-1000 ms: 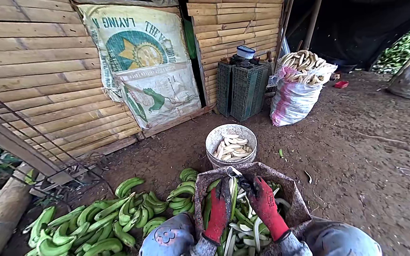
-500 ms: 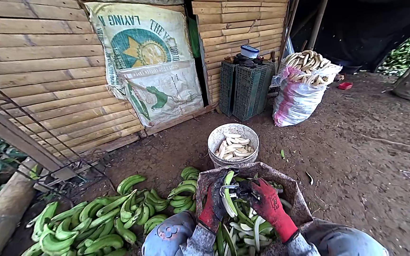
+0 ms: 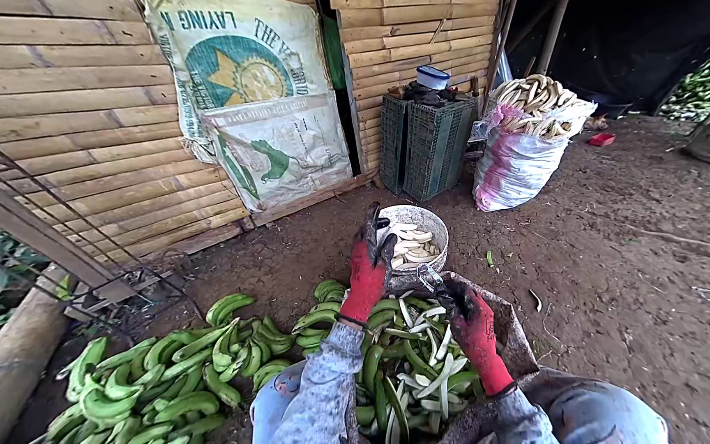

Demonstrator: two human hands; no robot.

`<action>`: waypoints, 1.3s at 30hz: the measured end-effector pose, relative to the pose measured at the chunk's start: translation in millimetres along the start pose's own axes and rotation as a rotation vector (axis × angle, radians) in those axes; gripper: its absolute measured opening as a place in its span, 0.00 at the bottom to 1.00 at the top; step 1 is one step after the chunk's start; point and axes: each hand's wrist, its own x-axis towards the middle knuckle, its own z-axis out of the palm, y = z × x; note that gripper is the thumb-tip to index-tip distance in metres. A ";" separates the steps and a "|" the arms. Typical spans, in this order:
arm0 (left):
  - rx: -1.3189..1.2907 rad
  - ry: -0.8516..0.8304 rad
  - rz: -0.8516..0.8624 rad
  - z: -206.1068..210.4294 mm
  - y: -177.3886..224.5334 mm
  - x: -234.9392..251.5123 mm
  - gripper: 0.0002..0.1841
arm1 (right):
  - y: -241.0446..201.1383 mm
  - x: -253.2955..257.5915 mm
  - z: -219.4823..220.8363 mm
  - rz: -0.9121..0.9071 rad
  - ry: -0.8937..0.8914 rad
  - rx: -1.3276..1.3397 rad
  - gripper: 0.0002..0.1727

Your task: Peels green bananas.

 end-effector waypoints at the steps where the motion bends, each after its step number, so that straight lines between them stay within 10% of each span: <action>1: 0.131 -0.055 -0.019 -1.4 -2.5 12.1 0.35 | 1.1 -2.5 0.6 0.010 -0.010 0.021 0.20; 8: 0.802 -0.911 -0.645 17.5 -47.5 -47.5 0.27 | -2.7 -7.7 -2.7 -0.003 -0.042 0.027 0.20; 16: 0.885 -0.967 -0.754 12.4 -108.7 -87.2 0.28 | -6.0 -10.4 -1.1 -0.016 -0.093 -0.011 0.20; 20: 0.540 -0.683 -0.710 -7.2 -83.7 -66.0 0.28 | -4.9 -8.0 -4.5 0.021 -0.073 0.032 0.20; 23: -0.346 -0.261 -0.535 -15.8 -48.6 -54.3 0.22 | -5.5 -5.5 -8.6 0.054 -0.024 0.097 0.20; 27: -1.064 -0.225 -0.120 -26.6 -7.2 -42.3 0.33 | -10.4 0.0 -10.9 0.084 -0.008 0.158 0.21; 30: -1.093 -0.068 -0.092 -34.8 23.2 -36.0 0.19 | -10.1 9.8 -12.0 0.115 -0.048 0.074 0.23; 35: -1.093 -0.056 -0.117 -50.5 27.2 -14.6 0.42 | -5.8 49.7 2.8 0.235 -0.330 -0.244 0.33; 39: -1.238 0.091 -0.373 -48.5 10.0 -9.1 0.22 | -4.2 102.1 48.3 0.276 -0.544 -0.453 0.29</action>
